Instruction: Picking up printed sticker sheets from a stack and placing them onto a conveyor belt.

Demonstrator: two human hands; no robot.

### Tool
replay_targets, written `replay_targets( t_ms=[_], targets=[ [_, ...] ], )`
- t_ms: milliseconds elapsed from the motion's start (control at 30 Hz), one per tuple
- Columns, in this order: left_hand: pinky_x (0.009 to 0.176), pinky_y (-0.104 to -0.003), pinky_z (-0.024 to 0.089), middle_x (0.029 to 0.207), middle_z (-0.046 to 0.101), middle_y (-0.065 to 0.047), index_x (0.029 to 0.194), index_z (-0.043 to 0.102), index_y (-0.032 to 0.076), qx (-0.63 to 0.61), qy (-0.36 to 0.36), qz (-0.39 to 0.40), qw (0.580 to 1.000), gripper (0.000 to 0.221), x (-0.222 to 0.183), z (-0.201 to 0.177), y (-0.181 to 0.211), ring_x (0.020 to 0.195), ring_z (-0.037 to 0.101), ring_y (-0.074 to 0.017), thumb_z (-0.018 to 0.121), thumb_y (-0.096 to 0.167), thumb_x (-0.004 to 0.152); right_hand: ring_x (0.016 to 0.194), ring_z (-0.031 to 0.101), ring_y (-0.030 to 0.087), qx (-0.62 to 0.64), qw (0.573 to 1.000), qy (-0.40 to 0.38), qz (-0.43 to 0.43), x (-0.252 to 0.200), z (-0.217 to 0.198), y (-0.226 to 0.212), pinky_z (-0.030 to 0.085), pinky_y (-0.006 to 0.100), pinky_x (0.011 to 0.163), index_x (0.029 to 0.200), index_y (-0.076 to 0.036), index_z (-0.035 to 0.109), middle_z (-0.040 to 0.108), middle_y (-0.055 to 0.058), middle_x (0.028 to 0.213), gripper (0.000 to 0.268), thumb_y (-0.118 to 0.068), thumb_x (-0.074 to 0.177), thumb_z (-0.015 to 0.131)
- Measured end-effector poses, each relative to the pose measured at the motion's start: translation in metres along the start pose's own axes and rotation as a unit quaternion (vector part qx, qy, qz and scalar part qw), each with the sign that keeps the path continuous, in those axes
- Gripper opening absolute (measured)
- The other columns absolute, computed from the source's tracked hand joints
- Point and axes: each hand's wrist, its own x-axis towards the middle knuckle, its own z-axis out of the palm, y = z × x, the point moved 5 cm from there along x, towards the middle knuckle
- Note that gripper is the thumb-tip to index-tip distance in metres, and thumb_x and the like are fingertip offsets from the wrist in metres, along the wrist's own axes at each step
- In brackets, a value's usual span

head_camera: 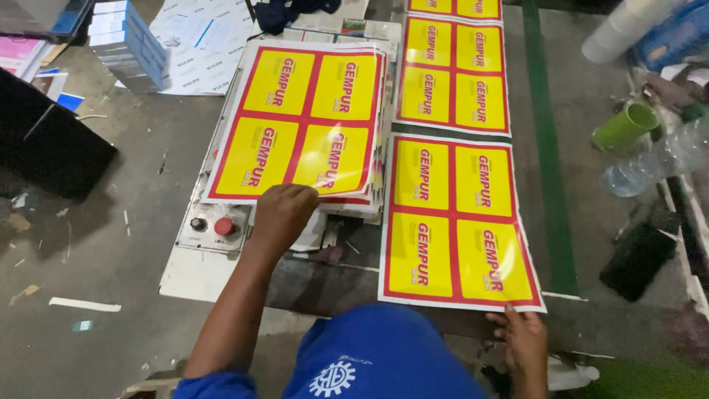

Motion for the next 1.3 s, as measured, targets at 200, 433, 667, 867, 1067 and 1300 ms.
replay_targets(
  t_ms=[200, 433, 667, 867, 1067, 1300],
  targets=[
    [0.076, -0.045, 0.055, 0.095, 0.077, -0.008, 0.092, 0.072, 0.008, -0.014, -0.036, -0.007, 0.999, 0.007, -0.003, 0.004, -0.001, 0.088, 0.072, -0.0304, 0.070, 0.015, 0.089, 0.078, 0.073, 0.023, -0.015, 0.998, -0.046, -0.035, 0.032, 0.047, -0.021, 0.046, 0.029, 0.053, 0.127, -0.005, 0.061, 0.073, 0.009, 0.108, 0.030, -0.018, 0.100, 0.063],
    [0.073, -0.044, 0.058, 0.098, 0.075, -0.012, 0.101, 0.073, 0.004, -0.002, 0.067, -0.055, 0.996, 0.010, -0.004, -0.023, 0.005, 0.090, 0.073, -0.0322, 0.072, 0.012, 0.094, 0.083, 0.075, 0.022, -0.013, 0.998, -0.065, 0.001, 0.069, 0.072, -0.044, 0.049, 0.031, 0.055, 0.132, 0.000, 0.056, 0.070, 0.013, 0.107, 0.038, -0.026, 0.106, 0.062],
    [0.072, -0.043, 0.058, 0.096, 0.074, -0.013, 0.098, 0.071, 0.004, -0.076, 0.091, -0.009, 0.993, 0.016, -0.012, -0.007, 0.042, 0.087, 0.073, -0.0317, 0.074, 0.010, 0.083, 0.085, 0.072, 0.022, -0.041, 0.996, -0.074, 0.029, 0.027, 0.095, -0.034, 0.052, 0.033, 0.059, 0.149, -0.007, 0.048, 0.074, 0.019, 0.116, 0.049, -0.024, 0.103, 0.055],
    [0.078, -0.043, 0.058, 0.105, 0.073, -0.011, 0.097, 0.070, 0.005, -0.144, 0.017, 0.078, 0.986, 0.015, -0.021, 0.063, 0.104, 0.096, 0.071, -0.0310, 0.076, 0.017, 0.089, 0.082, 0.072, 0.020, -0.111, 0.971, -0.209, 0.021, -0.018, 0.179, -0.041, 0.051, 0.030, 0.059, 0.142, -0.007, 0.059, 0.076, 0.014, 0.115, 0.046, -0.021, 0.098, 0.061],
    [0.088, -0.045, 0.053, 0.106, 0.070, -0.014, 0.098, 0.068, 0.004, -0.144, -0.087, 0.095, 0.981, 0.027, -0.022, 0.092, 0.132, 0.103, 0.068, -0.0328, 0.073, 0.028, 0.087, 0.084, 0.072, 0.015, 0.006, 0.924, -0.379, -0.044, -0.033, 0.214, -0.044, 0.055, 0.029, 0.060, 0.128, 0.000, 0.063, 0.073, 0.010, 0.107, 0.034, -0.024, 0.104, 0.061],
    [0.101, -0.048, 0.047, 0.119, 0.071, -0.016, 0.106, 0.071, 0.004, -0.100, -0.042, 0.073, 0.991, 0.027, -0.017, 0.064, 0.075, 0.116, 0.065, -0.0325, 0.070, 0.027, 0.092, 0.072, 0.073, 0.019, 0.019, 0.979, -0.202, -0.030, -0.024, 0.164, -0.061, 0.047, 0.030, 0.050, 0.118, -0.004, 0.063, 0.076, 0.010, 0.098, 0.025, -0.017, 0.097, 0.062]
  ],
)
